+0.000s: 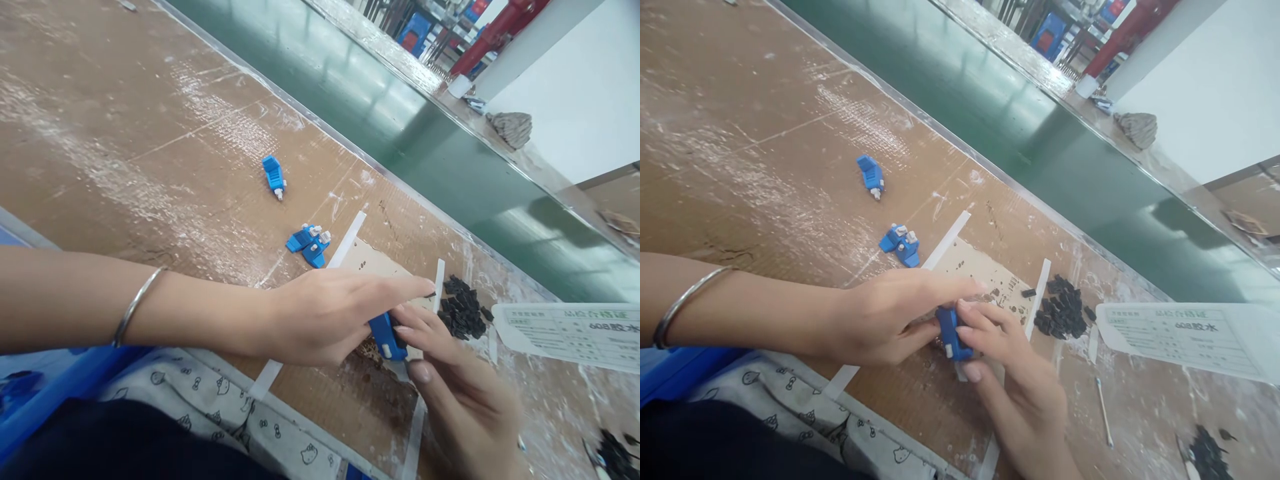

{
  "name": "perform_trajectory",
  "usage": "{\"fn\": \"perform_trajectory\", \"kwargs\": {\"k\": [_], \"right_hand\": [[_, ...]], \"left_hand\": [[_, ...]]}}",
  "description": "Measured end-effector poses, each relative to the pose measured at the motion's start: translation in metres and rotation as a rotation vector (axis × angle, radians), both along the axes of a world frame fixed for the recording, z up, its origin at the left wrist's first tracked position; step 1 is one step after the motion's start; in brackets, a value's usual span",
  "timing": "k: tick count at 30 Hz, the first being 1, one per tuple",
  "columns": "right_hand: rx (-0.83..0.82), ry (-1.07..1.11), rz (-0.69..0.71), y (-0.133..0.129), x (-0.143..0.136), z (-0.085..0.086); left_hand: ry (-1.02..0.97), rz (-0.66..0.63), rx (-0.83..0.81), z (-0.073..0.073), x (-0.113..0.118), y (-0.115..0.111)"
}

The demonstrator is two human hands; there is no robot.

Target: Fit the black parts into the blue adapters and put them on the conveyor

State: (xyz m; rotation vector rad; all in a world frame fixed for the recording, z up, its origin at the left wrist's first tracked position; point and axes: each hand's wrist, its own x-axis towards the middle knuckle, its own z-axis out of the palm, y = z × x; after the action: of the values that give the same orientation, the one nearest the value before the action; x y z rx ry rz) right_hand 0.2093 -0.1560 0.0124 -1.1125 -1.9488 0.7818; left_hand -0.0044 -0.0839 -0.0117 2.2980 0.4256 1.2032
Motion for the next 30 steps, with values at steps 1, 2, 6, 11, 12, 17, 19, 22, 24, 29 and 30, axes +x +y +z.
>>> {"fn": "perform_trajectory", "kwargs": {"k": [1, 2, 6, 11, 12, 17, 19, 22, 24, 29, 30], "right_hand": [[0.054, -0.062, 0.011, -0.001, 0.0, -0.001], [0.116, -0.129, 0.02, -0.001, -0.001, -0.002], [0.378, -0.377, 0.006, -0.003, -0.005, -0.005], [0.482, -0.395, -0.017, -0.006, -0.015, -0.005], [0.493, -0.38, -0.013, -0.005, -0.017, -0.005], [0.508, -0.386, 0.017, 0.0, -0.012, -0.006], [0.444, -0.37, 0.003, 0.004, -0.002, -0.003], [0.352, -0.328, -0.281, 0.011, 0.021, 0.004], [0.283, -0.357, -0.571, 0.019, 0.038, 0.007], [0.07, -0.543, -0.64, 0.038, 0.062, -0.005], [0.074, -0.572, -0.596, 0.041, 0.063, -0.009]], "left_hand": [[0.011, 0.002, -0.04, 0.001, -0.001, 0.0], [0.019, 0.003, -0.083, 0.002, -0.001, 0.0], [0.045, -0.069, -0.285, 0.009, -0.002, -0.002], [0.019, -0.107, -0.362, 0.014, -0.002, -0.008], [0.01, -0.1, -0.348, 0.013, -0.002, -0.009], [0.097, -0.007, -0.168, 0.007, -0.002, -0.006], [0.085, 0.028, 0.02, 0.008, -0.003, 0.0], [0.102, 0.146, 0.306, 0.017, -0.009, 0.018], [0.23, 0.3, 0.397, 0.028, -0.018, 0.034], [0.748, 0.69, 0.257, 0.048, -0.051, 0.074], [0.811, 0.732, 0.18, 0.047, -0.059, 0.08]]}}
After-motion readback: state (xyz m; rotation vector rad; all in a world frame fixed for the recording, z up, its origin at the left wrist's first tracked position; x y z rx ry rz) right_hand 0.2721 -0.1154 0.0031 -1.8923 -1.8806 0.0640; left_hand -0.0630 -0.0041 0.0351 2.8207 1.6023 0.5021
